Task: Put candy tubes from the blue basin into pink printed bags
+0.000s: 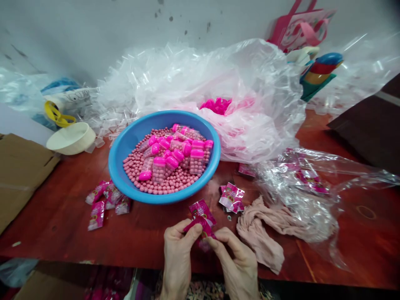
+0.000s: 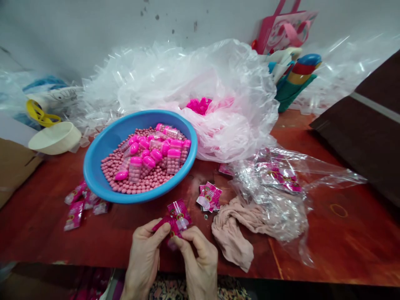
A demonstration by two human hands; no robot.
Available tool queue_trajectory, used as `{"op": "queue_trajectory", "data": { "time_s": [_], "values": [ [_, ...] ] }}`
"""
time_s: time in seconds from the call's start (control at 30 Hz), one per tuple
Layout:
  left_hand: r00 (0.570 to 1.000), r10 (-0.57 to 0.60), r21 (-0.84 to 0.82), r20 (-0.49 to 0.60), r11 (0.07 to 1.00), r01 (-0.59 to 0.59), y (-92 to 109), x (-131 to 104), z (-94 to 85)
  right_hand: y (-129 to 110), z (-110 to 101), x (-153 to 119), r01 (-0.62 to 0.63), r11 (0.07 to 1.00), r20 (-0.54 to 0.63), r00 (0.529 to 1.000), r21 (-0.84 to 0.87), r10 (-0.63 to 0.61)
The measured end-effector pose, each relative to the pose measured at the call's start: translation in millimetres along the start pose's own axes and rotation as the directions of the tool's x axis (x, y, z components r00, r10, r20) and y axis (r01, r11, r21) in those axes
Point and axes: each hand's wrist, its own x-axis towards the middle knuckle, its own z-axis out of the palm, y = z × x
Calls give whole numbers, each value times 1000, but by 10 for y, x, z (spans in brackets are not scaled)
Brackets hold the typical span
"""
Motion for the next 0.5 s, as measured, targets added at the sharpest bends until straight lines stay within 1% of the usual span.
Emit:
{"op": "queue_trajectory", "data": {
  "time_s": [0.17, 0.3, 0.37, 0.43, 0.5],
  "values": [
    [998, -62, -99, -29, 993, 59, 47, -101, 79, -86, -73, -56, 33, 999, 24, 999, -21, -32],
    [996, -91, -117, 14, 989, 92, 138, -138, 110, -144, -146, -39, 95, 994, 6, 996, -47, -94],
    [995, -89, -110, 37, 990, 93, 195, -150, 103, -175, -195, 2, 150, 985, 12, 989, -82, -150],
    [996, -63, -87, 57, 994, 68, 257, -164, 82, -225, -245, 58, 224, 962, 66, 974, -154, -216],
    [996, 9, -63, 89, 998, -3, 323, -184, 53, -296, -273, 119, 305, 934, 172, 946, -187, -274]
  ]
}}
